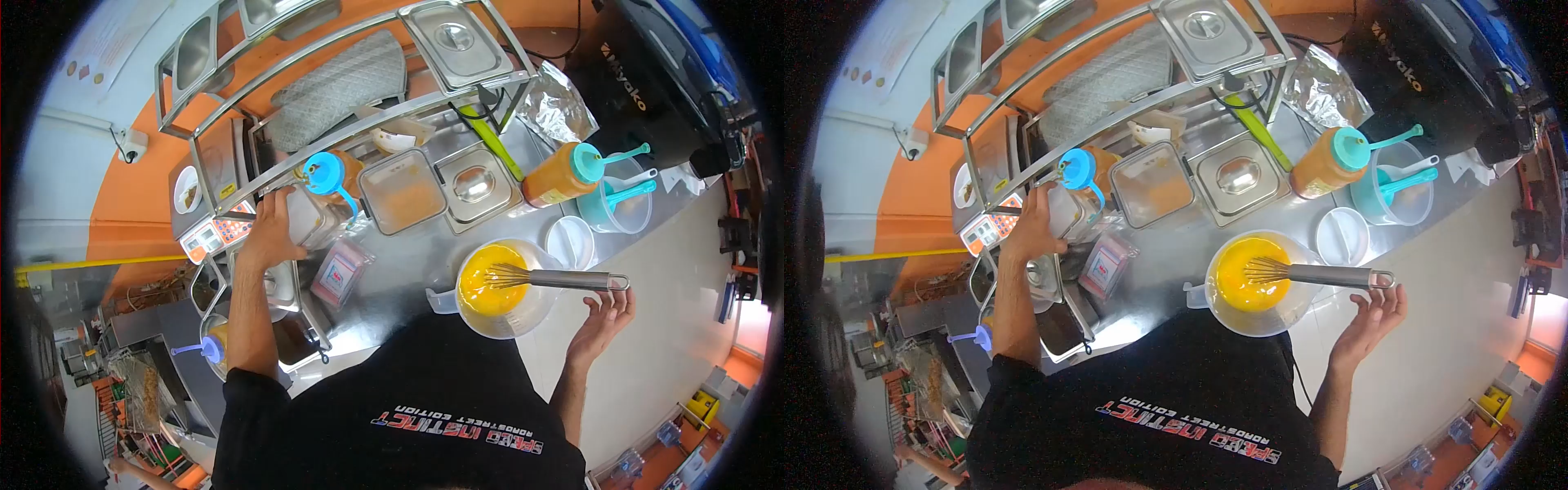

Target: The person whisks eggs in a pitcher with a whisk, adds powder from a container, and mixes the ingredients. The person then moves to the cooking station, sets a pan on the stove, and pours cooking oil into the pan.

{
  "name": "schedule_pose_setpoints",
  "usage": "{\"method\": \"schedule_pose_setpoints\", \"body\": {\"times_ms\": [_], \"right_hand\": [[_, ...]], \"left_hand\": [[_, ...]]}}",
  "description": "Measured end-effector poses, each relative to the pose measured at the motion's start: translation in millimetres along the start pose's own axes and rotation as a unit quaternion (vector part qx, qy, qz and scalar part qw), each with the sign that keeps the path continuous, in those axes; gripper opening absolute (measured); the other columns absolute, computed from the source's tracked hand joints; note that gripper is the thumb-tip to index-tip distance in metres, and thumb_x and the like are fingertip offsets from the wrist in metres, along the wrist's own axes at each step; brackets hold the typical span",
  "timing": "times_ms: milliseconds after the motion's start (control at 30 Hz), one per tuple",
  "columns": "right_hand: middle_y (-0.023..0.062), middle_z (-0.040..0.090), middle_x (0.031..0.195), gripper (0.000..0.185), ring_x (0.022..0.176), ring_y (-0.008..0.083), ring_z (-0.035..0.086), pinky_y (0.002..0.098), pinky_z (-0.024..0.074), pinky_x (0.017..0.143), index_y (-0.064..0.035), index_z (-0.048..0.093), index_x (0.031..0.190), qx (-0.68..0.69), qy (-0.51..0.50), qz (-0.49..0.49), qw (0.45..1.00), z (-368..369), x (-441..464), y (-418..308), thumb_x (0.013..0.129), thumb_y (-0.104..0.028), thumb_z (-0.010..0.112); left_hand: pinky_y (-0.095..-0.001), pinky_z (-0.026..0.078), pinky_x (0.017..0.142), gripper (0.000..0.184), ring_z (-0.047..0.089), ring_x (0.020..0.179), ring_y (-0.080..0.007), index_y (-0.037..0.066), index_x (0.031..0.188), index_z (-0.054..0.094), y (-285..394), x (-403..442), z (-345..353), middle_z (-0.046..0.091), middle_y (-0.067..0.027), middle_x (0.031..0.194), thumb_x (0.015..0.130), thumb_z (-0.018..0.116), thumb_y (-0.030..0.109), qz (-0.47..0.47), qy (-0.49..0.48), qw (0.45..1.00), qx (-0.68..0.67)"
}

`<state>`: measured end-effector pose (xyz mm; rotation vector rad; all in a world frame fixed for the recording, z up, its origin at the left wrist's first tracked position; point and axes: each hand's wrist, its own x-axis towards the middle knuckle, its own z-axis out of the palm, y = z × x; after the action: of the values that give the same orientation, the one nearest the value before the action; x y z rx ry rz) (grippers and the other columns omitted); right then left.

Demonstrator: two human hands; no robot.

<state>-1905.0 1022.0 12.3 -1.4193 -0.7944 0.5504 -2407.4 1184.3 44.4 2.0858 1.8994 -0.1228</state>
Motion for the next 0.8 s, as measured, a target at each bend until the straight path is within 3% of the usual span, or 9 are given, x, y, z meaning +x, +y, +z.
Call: {"method": "schedule_pose_setpoints", "body": {"times_ms": [200, 267, 600, 667, 800], "right_hand": [[0.0154, 0.042, 0.134, 0.060, 0.113, 0.0220, 0.048, 0.0357, 0.0446, 0.088, -0.0062, 0.026, 0.141, 0.001, 0.007, -0.012, 1.000, -1, 11, -5, 0.096, -0.037, 0.050], [0.0139, 0.043, 0.134, 0.054, 0.112, 0.0204, 0.049, 0.0341, 0.0441, 0.089, -0.0060, 0.026, 0.142, -0.010, 0.016, -0.017, 1.000, -2, 13, -4, 0.100, -0.034, 0.044], [0.0158, 0.044, 0.133, 0.051, 0.109, 0.0233, 0.053, 0.0342, 0.0446, 0.086, -0.0043, 0.027, 0.140, -0.021, 0.039, -0.052, 0.998, -7, 26, -17, 0.101, -0.032, 0.044], [0.0175, 0.048, 0.127, 0.054, 0.103, 0.0259, 0.056, 0.0357, 0.0463, 0.081, -0.0028, 0.030, 0.139, -0.017, 0.101, -0.114, 0.988, -19, 38, -22, 0.097, -0.030, 0.051], [0.0181, 0.052, 0.122, 0.047, 0.102, 0.0254, 0.056, 0.0349, 0.0462, 0.078, -0.0009, 0.033, 0.136, -0.011, 0.130, -0.207, 0.970, -29, 69, -69, 0.098, -0.023, 0.049]], "left_hand": [[-0.0464, 0.036, 0.108, 0.101, 0.039, 0.125, -0.0434, 0.005, 0.136, 0.031, 0, -7, -14, 0.041, -0.0214, 0.131, 0.048, 0.082, 0.008, 0.062, 0.015, 0.994, -0.086], [-0.0436, 0.034, 0.110, 0.098, 0.037, 0.127, -0.0409, 0.005, 0.134, 0.033, 1, -11, -17, 0.041, -0.0206, 0.131, 0.049, 0.080, 0.005, 0.086, 0.011, 0.990, -0.112], [-0.0446, 0.034, 0.109, 0.091, 0.037, 0.128, -0.0427, 0.007, 0.132, 0.037, 22, -32, -44, 0.038, -0.0215, 0.133, 0.050, 0.078, 0.003, 0.109, 0.041, 0.988, -0.100], [-0.0456, 0.035, 0.109, 0.088, 0.036, 0.129, -0.0442, 0.008, 0.130, 0.040, 29, -39, -48, 0.037, -0.0228, 0.135, 0.050, 0.077, 0.003, 0.105, 0.054, 0.993, -0.028], [-0.0457, 0.033, 0.111, 0.091, 0.035, 0.131, -0.0450, 0.007, 0.130, 0.040, 50, -63, -67, 0.035, -0.0232, 0.139, 0.046, 0.075, 0.002, 0.073, 0.057, 0.996, 0.020]]}}
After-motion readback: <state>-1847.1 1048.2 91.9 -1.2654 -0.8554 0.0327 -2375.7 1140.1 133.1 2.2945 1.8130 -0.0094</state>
